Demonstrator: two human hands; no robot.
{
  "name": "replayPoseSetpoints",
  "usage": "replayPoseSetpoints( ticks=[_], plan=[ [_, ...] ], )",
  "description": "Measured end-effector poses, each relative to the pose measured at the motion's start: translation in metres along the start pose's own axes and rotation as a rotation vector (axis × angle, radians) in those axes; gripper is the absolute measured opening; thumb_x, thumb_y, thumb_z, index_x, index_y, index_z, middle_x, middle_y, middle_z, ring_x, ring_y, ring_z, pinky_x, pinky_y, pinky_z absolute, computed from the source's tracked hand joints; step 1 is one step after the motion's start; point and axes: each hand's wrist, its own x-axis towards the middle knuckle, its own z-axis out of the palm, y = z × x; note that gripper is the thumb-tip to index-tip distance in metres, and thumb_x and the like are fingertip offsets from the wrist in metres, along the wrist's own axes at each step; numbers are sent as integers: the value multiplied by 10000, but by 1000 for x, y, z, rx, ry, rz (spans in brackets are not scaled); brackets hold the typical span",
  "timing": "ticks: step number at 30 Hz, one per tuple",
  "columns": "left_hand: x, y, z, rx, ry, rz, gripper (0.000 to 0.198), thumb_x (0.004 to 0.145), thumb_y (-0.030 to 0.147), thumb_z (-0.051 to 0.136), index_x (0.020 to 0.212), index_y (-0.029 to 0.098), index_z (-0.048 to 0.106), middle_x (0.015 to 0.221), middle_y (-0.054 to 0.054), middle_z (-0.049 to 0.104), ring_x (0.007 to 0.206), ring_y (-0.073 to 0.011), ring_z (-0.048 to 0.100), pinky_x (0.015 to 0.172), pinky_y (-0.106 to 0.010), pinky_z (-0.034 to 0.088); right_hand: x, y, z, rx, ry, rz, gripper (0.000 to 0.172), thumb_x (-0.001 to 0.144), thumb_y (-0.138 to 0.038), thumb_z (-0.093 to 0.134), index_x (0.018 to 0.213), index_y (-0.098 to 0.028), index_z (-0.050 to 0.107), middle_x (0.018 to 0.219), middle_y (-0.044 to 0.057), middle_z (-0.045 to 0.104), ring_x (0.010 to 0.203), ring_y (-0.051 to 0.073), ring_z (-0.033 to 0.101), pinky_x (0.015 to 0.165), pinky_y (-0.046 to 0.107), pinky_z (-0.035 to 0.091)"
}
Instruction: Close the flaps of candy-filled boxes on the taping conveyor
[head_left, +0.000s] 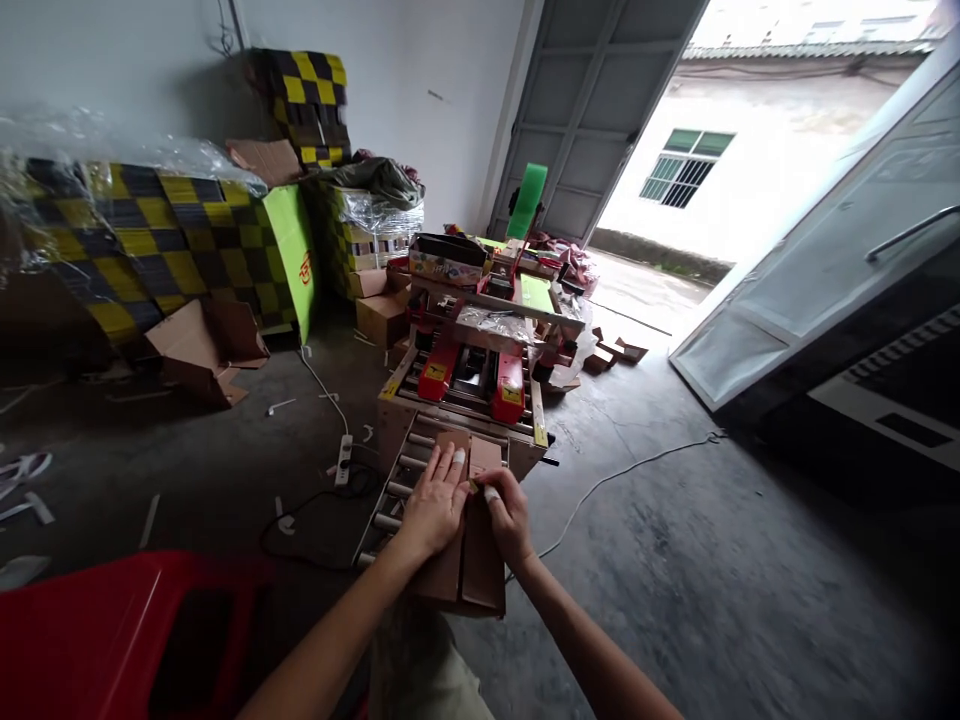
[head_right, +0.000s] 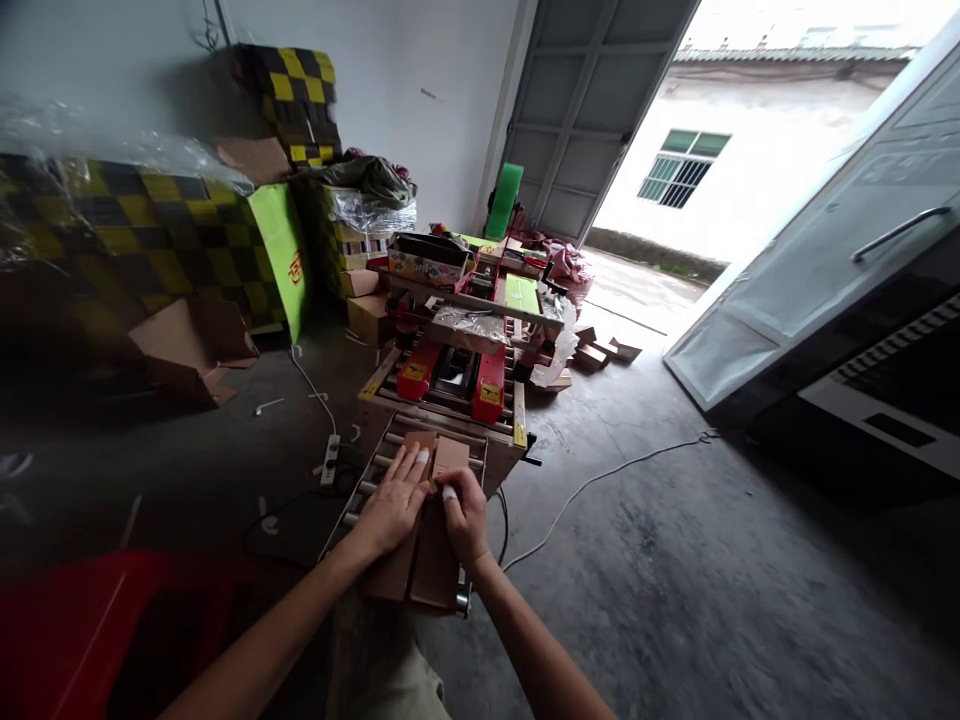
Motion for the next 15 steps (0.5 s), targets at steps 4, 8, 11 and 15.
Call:
replayPoseSetpoints(
  ticks=[4, 8, 11, 15],
  plan=[
    [-1, 7, -8, 195, -6, -35, 490, 937, 310, 313, 1409, 183, 357, 1515, -49, 260, 1419, -245, 131, 1087, -422, 337, -4, 9, 1, 13, 208, 113, 165, 826, -259, 453, 969, -199, 510, 960, 49, 553, 916, 193, 551, 877, 384, 463],
    [1, 6, -15, 187, -113, -38, 482, 947, 316, 278, 1410, 204, 355, 1518, -20, 254, 1413, -222, 163, 1049, -390, 389, -6, 9, -1, 4, 162, 182, 259, 851, -323, 462, 1061, -180, 512, 1096, 97, 549, 1063, 224, 528, 980, 444, 414],
    [1, 9, -17, 220, -164, -75, 495, 937, 317, 294, 1423, 230, 321, 1530, 2, 211, 1415, -226, 154, 975, -421, 451, -12, 0, -4, -79, 12, 168, 447, 851, -385, 512, 1243, -179, 448, 1356, 135, 415, 1301, 256, 353, 1101, 477, 285],
    [2, 19, -13, 335, -184, -135, 552, 893, 222, 326, 1442, 222, 270, 1543, -10, 129, 1421, -257, 114, 908, -501, 462, -18, -8, -6, -73, -66, 222, 535, 917, -446, 385, 1386, -190, 351, 1489, 105, 282, 1386, 243, 224, 1147, 495, 185]
  ],
)
